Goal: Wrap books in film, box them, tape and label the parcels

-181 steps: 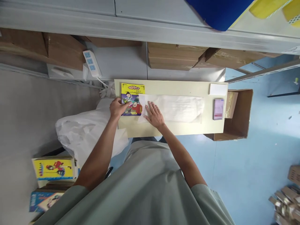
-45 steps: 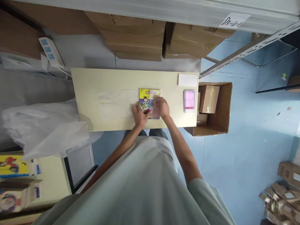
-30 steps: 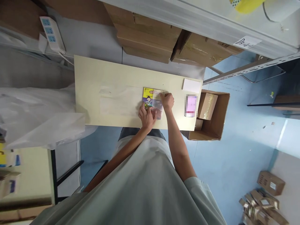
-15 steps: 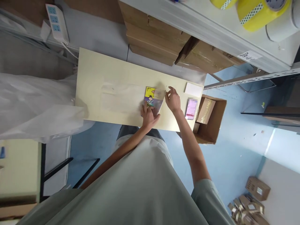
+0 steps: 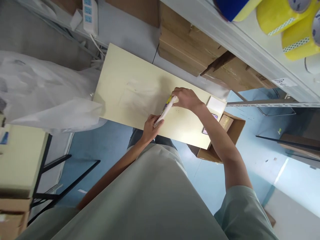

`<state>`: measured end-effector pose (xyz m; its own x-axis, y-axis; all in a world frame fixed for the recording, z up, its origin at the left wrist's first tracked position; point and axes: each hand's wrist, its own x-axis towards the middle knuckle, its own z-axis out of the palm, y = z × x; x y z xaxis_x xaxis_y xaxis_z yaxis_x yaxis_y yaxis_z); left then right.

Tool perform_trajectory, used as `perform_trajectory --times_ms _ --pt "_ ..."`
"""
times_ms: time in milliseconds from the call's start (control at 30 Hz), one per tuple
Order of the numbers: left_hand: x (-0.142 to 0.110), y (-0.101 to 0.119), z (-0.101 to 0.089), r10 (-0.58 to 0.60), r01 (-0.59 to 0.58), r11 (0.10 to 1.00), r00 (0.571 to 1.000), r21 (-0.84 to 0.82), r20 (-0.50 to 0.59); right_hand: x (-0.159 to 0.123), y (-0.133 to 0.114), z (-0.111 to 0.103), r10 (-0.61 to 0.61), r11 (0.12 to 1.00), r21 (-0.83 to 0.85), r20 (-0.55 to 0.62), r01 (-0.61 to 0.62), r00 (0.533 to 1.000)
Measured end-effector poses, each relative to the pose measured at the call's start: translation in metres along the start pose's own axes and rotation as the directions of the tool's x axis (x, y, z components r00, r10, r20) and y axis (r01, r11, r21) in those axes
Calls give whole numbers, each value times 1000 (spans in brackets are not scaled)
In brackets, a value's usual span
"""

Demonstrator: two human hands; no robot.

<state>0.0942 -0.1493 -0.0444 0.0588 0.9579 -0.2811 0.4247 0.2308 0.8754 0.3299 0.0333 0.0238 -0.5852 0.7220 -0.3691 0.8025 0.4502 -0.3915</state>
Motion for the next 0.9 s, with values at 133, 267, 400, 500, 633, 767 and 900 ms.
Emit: perform_trajectory --times_ms 133,267,400,500,633,767,900 --pt "-14 -11 -17 -82 70 995 980 -71 -181 40 -9 -2 41 980 194 27 -45 999" --pt "-7 -40 -24 -244 185 959 925 -214 -293 86 -23 21 107 945 312 6 -103 994" --pt "19 -66 -28 -359 321 932 875 -166 -325 126 -42 53 194 960 204 18 -194 981" --pt "32 -70 -35 -393 391 918 875 -65 -284 144 -54 70 290 946 135 59 -296 955" --pt "35 -64 -52 -339 369 910 924 187 -177 155 -59 84 348 926 139 38 -350 937" --pt "47 -58 -77 -330 310 791 942 528 -59 136 -59 98 363 912 233 -78 -337 929" --pt "82 -51 -98 -169 129 792 986 597 11 72 -65 125 525 826 418 -327 -378 786"
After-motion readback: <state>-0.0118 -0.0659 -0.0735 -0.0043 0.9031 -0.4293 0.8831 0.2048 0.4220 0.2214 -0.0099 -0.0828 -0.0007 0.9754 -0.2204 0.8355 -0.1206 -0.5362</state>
